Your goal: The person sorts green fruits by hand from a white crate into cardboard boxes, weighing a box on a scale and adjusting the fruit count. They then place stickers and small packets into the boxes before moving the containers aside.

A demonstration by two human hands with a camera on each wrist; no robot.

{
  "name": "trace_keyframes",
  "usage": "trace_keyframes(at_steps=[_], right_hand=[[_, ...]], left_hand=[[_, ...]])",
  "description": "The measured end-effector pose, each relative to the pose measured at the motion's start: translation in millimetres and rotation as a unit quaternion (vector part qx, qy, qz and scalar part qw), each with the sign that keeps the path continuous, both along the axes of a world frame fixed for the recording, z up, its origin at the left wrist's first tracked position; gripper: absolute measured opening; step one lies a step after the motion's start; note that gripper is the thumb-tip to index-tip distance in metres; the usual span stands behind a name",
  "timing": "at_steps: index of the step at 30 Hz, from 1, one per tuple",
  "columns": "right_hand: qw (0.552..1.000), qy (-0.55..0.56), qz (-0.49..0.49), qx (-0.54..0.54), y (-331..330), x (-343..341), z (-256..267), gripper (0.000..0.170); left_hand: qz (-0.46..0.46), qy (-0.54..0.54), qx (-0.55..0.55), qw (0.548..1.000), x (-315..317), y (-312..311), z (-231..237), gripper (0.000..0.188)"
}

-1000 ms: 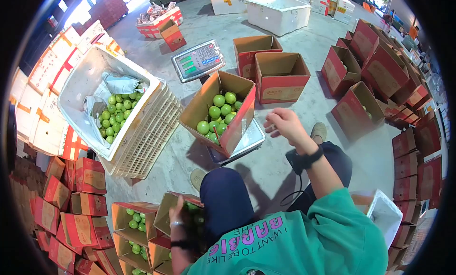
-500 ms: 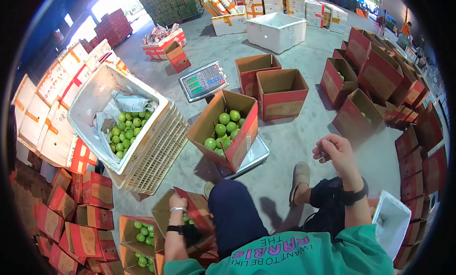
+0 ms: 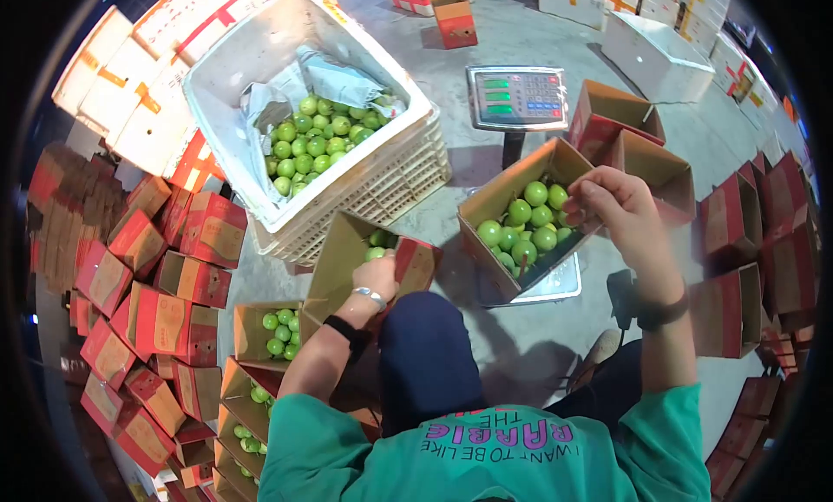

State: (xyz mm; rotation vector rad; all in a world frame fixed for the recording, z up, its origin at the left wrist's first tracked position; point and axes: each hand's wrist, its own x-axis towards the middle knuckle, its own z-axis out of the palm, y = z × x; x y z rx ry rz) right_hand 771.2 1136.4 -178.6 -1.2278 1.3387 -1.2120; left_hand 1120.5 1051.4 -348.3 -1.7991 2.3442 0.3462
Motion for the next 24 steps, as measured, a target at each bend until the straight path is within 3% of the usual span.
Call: trace_keyframes(at_steps=[4, 6, 9, 11, 12, 14, 15, 16, 17, 18, 19, 20, 22, 23, 24], right_hand=[[0.998, 0.020, 0.053, -0.020, -38.2, 37.2, 29.4, 0.019], [0.997, 0.025, 0.061, -0.031, -59.2, 53.8, 33.4, 0.018], [0.976, 0.183, 0.048, -0.108, -92.2, 92.0, 35.4, 0.015], [0.983, 0.127, 0.116, -0.060, -121.9, 117.0, 22.7, 0.014], [0.989, 0.047, 0.140, 0.016, -143.5, 128.8, 19.1, 0.015], [0.978, 0.111, 0.172, 0.042, -191.0, 157.3, 0.5, 0.015], [0.977, 0.129, 0.164, 0.053, -215.2, 174.0, -7.2, 0.013], [0.959, 0.195, 0.200, 0.043, -228.7, 203.3, 4.3, 0.018], [0.945, 0.247, 0.214, 0.028, -263.6, 202.5, -18.5, 0.023], [0.888, 0.346, 0.299, -0.049, -300.3, 207.1, -32.3, 0.030], [0.871, 0.337, 0.341, -0.110, -336.2, 216.9, -54.2, 0.039], [0.853, 0.403, 0.325, -0.062, -350.5, 244.5, -42.9, 0.045], [0.811, 0.467, 0.330, -0.120, -406.3, 268.7, -77.8, 0.054], [0.737, 0.582, 0.331, -0.089, -414.6, 288.3, -77.6, 0.058], [0.654, 0.686, 0.313, -0.058, -421.6, 316.6, -73.1, 0.062]], left_hand=[[-0.076, -0.030, 0.012, 0.997, -2.7, -44.1, -25.9, 0.032], [-0.116, -0.032, 0.013, 0.993, -6.9, -58.6, -16.7, 0.026], [-0.142, 0.027, 0.032, 0.989, -2.3, -59.8, -13.6, 0.016], [-0.140, 0.057, 0.046, 0.987, 11.6, -35.3, -32.3, 0.014], [-0.161, 0.061, 0.047, 0.984, 20.9, -35.0, -31.5, 0.013], [-0.197, 0.063, 0.171, 0.963, 42.8, -53.3, -12.4, 0.020], [-0.184, 0.166, 0.194, 0.949, 63.6, -65.0, 16.4, 0.032], [-0.157, 0.269, 0.137, 0.940, 80.5, -74.9, 24.6, 0.034], [-0.121, 0.360, 0.097, 0.920, 92.5, -87.8, 41.2, 0.033], [-0.044, 0.380, 0.077, 0.921, 102.9, -102.8, 65.2, 0.031], [-0.034, 0.387, -0.036, 0.921, 117.5, -117.2, 86.3, 0.032], [-0.026, 0.390, -0.152, 0.908, 130.2, -135.4, 101.7, 0.036], [-0.007, 0.289, -0.200, 0.936, 162.0, -190.3, 97.9, 0.044], [0.036, 0.149, -0.127, 0.980, 174.7, -207.8, 94.2, 0.051], [0.075, 0.001, -0.067, 0.995, 184.5, -235.3, 92.7, 0.058]])
